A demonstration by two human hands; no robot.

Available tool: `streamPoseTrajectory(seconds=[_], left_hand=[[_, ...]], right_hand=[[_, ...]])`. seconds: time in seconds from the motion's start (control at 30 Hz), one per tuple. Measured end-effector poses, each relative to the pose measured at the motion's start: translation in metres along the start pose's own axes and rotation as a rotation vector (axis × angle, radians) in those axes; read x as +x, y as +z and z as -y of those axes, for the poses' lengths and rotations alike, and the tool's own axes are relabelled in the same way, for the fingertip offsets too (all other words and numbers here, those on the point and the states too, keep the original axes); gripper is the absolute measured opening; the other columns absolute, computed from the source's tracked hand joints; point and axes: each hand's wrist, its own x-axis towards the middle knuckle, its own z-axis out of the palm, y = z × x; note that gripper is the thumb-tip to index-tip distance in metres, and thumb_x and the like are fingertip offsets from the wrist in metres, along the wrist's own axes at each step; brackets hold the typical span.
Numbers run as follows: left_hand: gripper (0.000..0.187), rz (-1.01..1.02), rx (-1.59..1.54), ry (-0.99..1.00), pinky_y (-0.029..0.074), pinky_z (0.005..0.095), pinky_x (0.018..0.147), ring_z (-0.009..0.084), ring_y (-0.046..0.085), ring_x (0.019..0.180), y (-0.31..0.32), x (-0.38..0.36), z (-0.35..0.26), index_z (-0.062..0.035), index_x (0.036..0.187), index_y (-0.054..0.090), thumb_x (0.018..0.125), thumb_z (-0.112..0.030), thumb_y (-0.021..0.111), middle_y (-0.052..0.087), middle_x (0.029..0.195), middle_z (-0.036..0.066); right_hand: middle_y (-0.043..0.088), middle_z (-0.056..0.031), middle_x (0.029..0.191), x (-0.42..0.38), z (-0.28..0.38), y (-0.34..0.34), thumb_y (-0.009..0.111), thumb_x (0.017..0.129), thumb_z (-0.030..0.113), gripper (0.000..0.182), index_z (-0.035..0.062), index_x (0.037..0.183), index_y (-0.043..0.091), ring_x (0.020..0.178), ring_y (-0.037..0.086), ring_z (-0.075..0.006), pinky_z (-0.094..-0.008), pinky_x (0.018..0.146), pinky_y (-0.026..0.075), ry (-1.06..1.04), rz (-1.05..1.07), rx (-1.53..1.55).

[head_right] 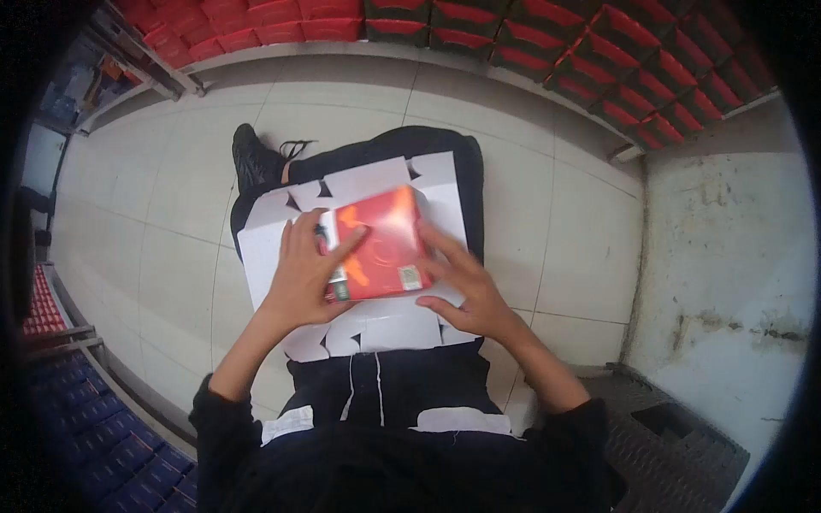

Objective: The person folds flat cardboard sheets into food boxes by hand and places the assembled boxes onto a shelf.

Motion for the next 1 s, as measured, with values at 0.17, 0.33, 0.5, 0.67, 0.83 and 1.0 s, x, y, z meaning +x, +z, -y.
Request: streamPoseTrajectory(seconds=[0.17, 0.33, 0.5, 0.67, 0.83, 1.0], left_hand=[[0.108, -0.001, -0.689, -0.046, 0.027, 0.0453, 0.102, 0.0516, 0.026, 0.120, -0.017, -0.021, 0.001, -0.0086, 0.144, 0.009, 0.064, -0.046, 0.071, 0.025, 0.130, 0.034], [0.113, 0.033, -0.698, -0.077, 0.024, 0.0483, 0.102, 0.0509, 0.024, 0.122, -0.007, -0.048, -0.023, -0.0070, 0.144, 0.001, 0.064, -0.048, 0.070, 0.017, 0.132, 0.036], [0.111, -0.062, -0.803, -0.192, 0.022, 0.0526, 0.101, 0.0500, 0.025, 0.120, 0.015, -0.063, -0.052, -0.0071, 0.144, 0.001, 0.065, -0.044, 0.070, 0.013, 0.134, 0.034], [0.110, -0.059, -0.840, -0.263, 0.020, 0.0520, 0.101, 0.0489, 0.023, 0.120, 0.025, -0.063, -0.056, -0.0067, 0.144, 0.002, 0.066, -0.043, 0.070, 0.012, 0.134, 0.033], [0.109, -0.142, -0.704, -0.184, 0.018, 0.0515, 0.101, 0.0487, 0.022, 0.122, 0.027, -0.064, -0.045, -0.0060, 0.144, 0.005, 0.066, -0.047, 0.069, 0.015, 0.133, 0.035], [0.112, -0.072, -0.809, -0.153, 0.016, 0.0499, 0.103, 0.0462, 0.020, 0.125, 0.018, -0.060, -0.023, -0.0034, 0.143, 0.007, 0.063, -0.051, 0.069, 0.016, 0.135, 0.033]], right_hand=[[0.048, -0.0193, 0.127, 0.023, 0.029, -0.017, 0.071, 0.074, 0.029, 0.054, 0.0028, 0.119, 0.054, 0.123, 0.042, -0.0336, -0.0401, 0.100, 0.035, -0.055, -0.326, 0.273], [0.060, -0.0111, 0.111, 0.052, 0.069, -0.022, 0.075, 0.067, 0.026, 0.045, 0.0071, 0.107, 0.063, 0.100, 0.057, -0.0297, -0.0378, 0.086, 0.045, -0.096, -0.411, 0.045], [0.066, -0.0077, 0.100, 0.048, 0.086, -0.009, 0.072, 0.069, 0.014, 0.025, 0.0075, 0.093, 0.069, 0.091, 0.062, -0.0215, -0.0382, 0.086, 0.045, -0.034, -0.385, 0.089], [0.068, -0.0044, 0.092, 0.038, 0.063, 0.020, 0.073, 0.068, 0.010, 0.025, 0.0082, 0.093, 0.070, 0.087, 0.063, -0.0194, -0.0365, 0.086, 0.044, -0.059, -0.535, 0.162], [0.069, -0.0058, 0.090, 0.042, 0.078, 0.000, 0.071, 0.070, 0.006, 0.018, 0.0082, 0.087, 0.070, 0.089, 0.065, -0.0194, -0.0383, 0.094, 0.039, -0.002, -0.412, 0.136], [0.069, -0.0068, 0.092, 0.048, 0.082, -0.011, 0.070, 0.073, 0.011, 0.018, 0.0102, 0.092, 0.071, 0.093, 0.063, -0.0192, -0.0385, 0.093, 0.039, -0.044, -0.244, 0.169]])
